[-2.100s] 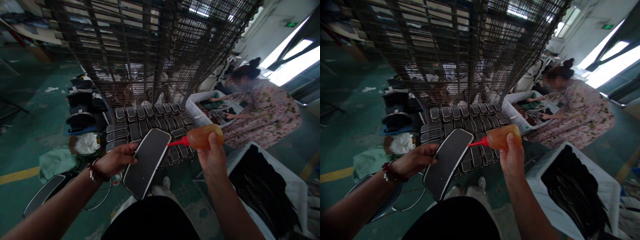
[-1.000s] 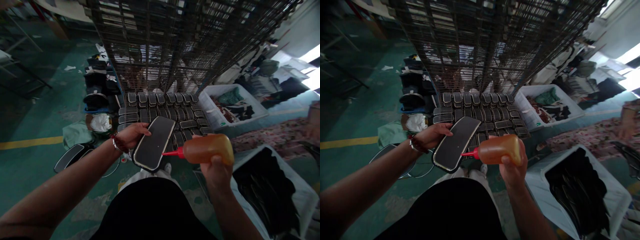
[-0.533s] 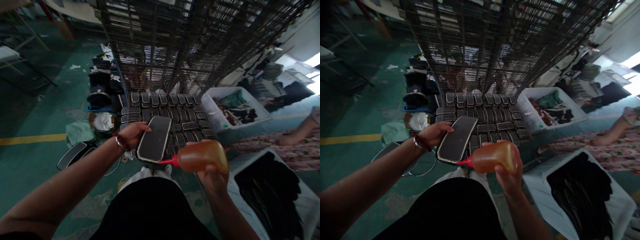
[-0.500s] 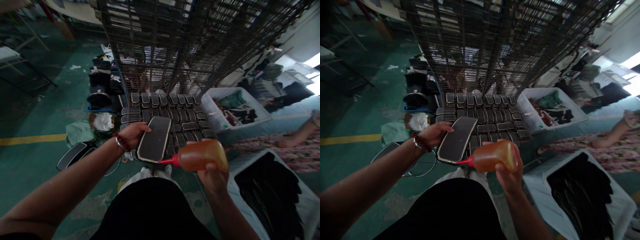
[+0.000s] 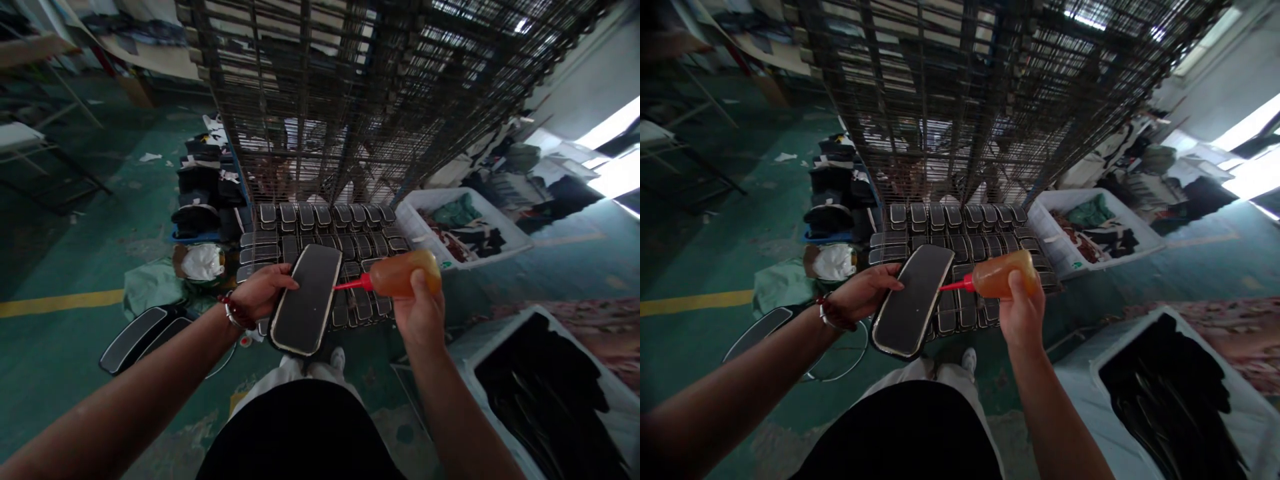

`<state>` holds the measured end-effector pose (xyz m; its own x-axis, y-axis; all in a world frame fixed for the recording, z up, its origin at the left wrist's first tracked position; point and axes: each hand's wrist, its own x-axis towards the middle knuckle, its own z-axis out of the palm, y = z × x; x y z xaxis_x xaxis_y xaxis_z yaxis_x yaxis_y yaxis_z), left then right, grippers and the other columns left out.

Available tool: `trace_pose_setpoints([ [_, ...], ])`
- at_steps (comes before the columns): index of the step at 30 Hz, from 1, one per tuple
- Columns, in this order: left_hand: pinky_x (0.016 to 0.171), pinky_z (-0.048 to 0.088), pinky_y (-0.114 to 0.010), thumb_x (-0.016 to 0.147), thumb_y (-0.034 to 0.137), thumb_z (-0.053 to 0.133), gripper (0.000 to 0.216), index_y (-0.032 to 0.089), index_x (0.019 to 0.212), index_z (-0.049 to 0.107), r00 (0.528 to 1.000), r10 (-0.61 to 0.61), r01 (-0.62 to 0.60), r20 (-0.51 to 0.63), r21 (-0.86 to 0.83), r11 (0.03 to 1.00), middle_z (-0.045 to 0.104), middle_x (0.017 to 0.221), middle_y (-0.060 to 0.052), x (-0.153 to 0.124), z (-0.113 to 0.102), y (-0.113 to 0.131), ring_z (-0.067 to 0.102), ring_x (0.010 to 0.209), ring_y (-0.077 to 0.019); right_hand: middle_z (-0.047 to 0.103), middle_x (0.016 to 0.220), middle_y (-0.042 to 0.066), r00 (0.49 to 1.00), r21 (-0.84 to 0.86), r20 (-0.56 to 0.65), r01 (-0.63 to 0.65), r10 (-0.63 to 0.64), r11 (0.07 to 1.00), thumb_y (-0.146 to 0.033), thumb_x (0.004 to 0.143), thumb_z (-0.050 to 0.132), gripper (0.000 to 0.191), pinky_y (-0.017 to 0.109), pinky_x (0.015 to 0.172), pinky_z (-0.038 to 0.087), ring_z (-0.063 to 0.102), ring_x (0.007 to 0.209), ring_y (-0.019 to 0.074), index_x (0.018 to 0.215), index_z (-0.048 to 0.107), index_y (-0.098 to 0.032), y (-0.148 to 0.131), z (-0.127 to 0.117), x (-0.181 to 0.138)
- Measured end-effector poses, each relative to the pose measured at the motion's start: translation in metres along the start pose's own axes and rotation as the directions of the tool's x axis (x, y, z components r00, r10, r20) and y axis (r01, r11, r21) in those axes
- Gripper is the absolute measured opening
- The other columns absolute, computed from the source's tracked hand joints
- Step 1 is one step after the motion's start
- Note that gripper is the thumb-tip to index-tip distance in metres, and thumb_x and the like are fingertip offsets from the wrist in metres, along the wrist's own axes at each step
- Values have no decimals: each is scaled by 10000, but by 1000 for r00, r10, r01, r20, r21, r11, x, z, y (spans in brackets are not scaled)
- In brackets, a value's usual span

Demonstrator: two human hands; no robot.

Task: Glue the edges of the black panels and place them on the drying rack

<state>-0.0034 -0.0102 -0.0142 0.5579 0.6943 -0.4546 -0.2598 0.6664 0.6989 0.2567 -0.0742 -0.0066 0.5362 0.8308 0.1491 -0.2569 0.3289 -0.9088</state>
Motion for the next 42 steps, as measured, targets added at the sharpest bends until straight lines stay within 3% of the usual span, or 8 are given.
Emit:
trace_pose_setpoints([
  [5,634,589,-323,637,34,669,295,129,914,635,995,80,-79,-51,36,996,756,804,-76,2,6,-9,702,652,-196,754,986,58,900,108,-15,-431,435,896,-472,762,820,397,370,714,642,731,869,235,1033,699,-209,9,-3,-14],
  [10,667,577,-296,648,40,653,322,134,955,654,998,66,-67,14,41,997,767,854,-67,0,19,-16,717,700,-189,726,1057,40,992,119,-100,-64,76,991,-429,771,827,379,368,830,608,699,973,210,1046,683,-212,-3,10,7],
  [14,659,569,-283,645,41,647,353,129,986,667,999,33,-34,31,26,999,771,867,-66,0,27,-17,717,693,-181,702,1060,38,992,47,-37,125,-124,991,-360,757,836,411,412,918,569,690,1001,226,1097,655,-217,-4,19,9],
  [24,612,574,-282,605,27,628,357,117,945,687,1000,19,-19,-7,19,1000,773,805,-70,1,18,-8,702,614,-176,727,1058,102,943,-14,331,9,-4,1000,-363,788,800,468,511,954,551,690,1056,294,1182,591,-221,-3,5,-23],
  [31,651,590,-294,597,51,668,321,121,908,700,999,2,-2,51,8,1000,772,820,-70,-3,15,-4,716,650,-187,710,1112,73,964,2,190,188,-185,982,-366,702,855,503,524,957,541,667,1105,306,1112,588,-251,-12,10,7],
  [36,627,584,-289,597,41,676,309,136,890,692,1000,-8,8,1,-28,1000,758,785,-54,8,-1,-12,715,642,-197,728,1015,81,981,103,147,-142,127,984,-355,668,902,552,452,864,592,700,1007,287,1120,617,-216,10,11,-16],
  [39,666,594,-303,621,10,660,311,150,898,680,990,14,-29,-138,-107,994,749,788,-45,26,-28,-26,722,692,-208,735,941,84,855,309,38,-502,517,808,-366,702,882,518,321,631,607,718,849,243,1118,630,-188,31,5,-24],
  [42,658,593,-303,677,-24,596,303,162,909,653,901,22,-104,-434,-168,980,726,759,-26,44,-71,-45,712,674,-197,727,987,91,725,564,-65,-540,686,625,-370,742,838,464,220,483,528,703,792,211,1111,627,-184,43,-12,-17],
])
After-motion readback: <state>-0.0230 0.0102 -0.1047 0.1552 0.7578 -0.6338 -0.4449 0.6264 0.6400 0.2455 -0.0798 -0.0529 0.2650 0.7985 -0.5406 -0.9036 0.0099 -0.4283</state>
